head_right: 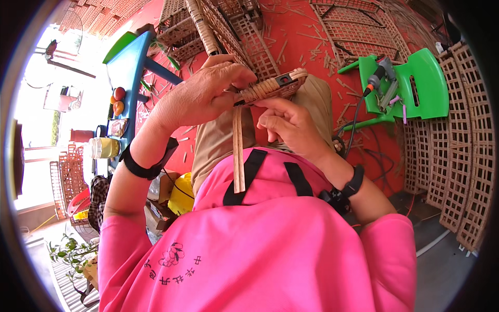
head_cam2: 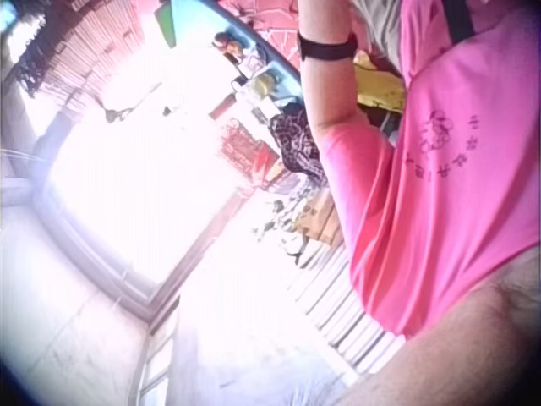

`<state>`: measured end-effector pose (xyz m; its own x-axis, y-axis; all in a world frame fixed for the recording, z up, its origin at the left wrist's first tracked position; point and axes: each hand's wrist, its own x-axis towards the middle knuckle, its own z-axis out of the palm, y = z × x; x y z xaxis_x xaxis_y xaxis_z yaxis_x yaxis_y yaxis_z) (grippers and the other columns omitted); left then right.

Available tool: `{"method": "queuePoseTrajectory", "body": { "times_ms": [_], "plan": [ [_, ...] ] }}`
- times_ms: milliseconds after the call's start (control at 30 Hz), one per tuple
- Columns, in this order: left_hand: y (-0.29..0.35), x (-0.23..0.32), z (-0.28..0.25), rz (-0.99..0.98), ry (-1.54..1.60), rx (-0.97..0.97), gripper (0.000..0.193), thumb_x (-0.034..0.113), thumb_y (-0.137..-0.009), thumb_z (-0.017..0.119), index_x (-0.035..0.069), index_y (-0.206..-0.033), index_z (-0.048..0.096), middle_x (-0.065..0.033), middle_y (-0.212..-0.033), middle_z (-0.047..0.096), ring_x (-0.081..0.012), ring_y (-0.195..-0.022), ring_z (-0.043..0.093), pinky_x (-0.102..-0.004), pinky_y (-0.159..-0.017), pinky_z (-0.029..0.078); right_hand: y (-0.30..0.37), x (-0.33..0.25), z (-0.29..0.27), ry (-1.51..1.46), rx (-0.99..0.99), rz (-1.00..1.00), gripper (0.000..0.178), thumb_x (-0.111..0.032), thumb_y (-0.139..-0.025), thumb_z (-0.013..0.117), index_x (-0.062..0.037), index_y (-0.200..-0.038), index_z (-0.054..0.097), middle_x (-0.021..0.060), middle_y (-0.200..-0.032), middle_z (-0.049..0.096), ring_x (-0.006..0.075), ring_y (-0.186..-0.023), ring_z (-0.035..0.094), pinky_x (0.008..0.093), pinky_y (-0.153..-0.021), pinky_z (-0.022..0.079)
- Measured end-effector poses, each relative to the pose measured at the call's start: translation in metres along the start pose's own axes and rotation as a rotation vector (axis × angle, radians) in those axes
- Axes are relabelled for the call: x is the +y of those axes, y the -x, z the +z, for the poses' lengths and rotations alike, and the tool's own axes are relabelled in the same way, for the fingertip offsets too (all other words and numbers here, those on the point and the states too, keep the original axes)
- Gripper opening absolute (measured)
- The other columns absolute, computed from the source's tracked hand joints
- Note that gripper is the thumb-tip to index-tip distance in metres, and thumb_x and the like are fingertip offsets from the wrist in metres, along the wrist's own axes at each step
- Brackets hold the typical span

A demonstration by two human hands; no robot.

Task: Weaving and assembling a rattan chair frame using a pneumatic nail gun, scissors, and a scraper.

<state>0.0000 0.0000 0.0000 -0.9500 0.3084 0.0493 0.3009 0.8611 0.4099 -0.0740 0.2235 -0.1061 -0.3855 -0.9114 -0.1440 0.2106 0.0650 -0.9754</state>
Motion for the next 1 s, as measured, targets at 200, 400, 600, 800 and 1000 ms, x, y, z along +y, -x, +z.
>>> {"method": "queuePoseTrajectory", "body": {
  "times_ms": [200,400,600,800,1000],
  "plan": [
    [-0.001,0.001,-0.006,0.008,0.001,0.042,0.036,0.004,-0.082,0.059,0.002,-0.118,0.062,-0.0129,-0.105,0.065,-0.0304,-0.111,0.057,-0.0411,-0.105,0.041,0.001,0.014,0.032,-0.21,-0.069,-0.146,0.074,-0.01,-0.097,0.058,-0.0109,-0.157,0.013,0.0127,-0.106,0.064,0.0102,-0.068,0.059,0.0236,-0.062,0.051],
    [-0.007,0.001,-0.004,-0.046,0.105,-0.005,0.035,0.002,-0.083,0.057,0.001,-0.118,0.062,-0.0106,-0.103,0.066,-0.0248,-0.109,0.061,-0.0385,-0.104,0.041,-0.021,0.018,0.036,-0.287,-0.079,-0.156,0.058,-0.02,-0.101,0.055,-0.0101,-0.15,0.026,0.0077,-0.103,0.065,0.0065,-0.072,0.057,0.0205,-0.064,0.047],
    [-0.003,0.002,-0.004,-0.023,0.051,0.017,0.037,0.002,-0.084,0.056,0.002,-0.121,0.062,-0.0098,-0.105,0.069,-0.0244,-0.116,0.059,-0.0385,-0.114,0.03,-0.029,0.015,0.047,-0.487,0.188,-0.076,0.025,-0.024,-0.101,0.055,-0.0034,-0.115,0.06,0.0071,-0.084,0.066,0.0087,-0.06,0.058,0.0213,-0.053,0.047],
    [-0.004,0.001,-0.005,-0.041,0.079,0.003,0.035,0.005,-0.087,0.057,0.002,-0.121,0.062,-0.0088,-0.103,0.07,-0.0228,-0.119,0.057,-0.039,-0.115,0.027,-0.028,0.014,0.054,-0.428,0.392,-0.145,0.024,-0.023,-0.099,0.062,-0.0009,-0.107,0.066,0.0057,-0.083,0.066,0.0088,-0.06,0.06,0.0217,-0.051,0.047],
    [-0.005,0.005,-0.001,-0.059,0.09,0.037,0.03,0.018,-0.089,0.066,0.002,-0.115,0.065,-0.0098,-0.098,0.069,-0.0232,-0.107,0.062,-0.0393,-0.113,0.031,-0.03,0.02,0.053,-0.262,0.446,-0.156,0.02,-0.015,-0.097,0.064,0.0002,-0.109,0.065,0.0045,-0.083,0.066,0.0069,-0.059,0.058,0.0212,-0.051,0.046]
  ]
}}
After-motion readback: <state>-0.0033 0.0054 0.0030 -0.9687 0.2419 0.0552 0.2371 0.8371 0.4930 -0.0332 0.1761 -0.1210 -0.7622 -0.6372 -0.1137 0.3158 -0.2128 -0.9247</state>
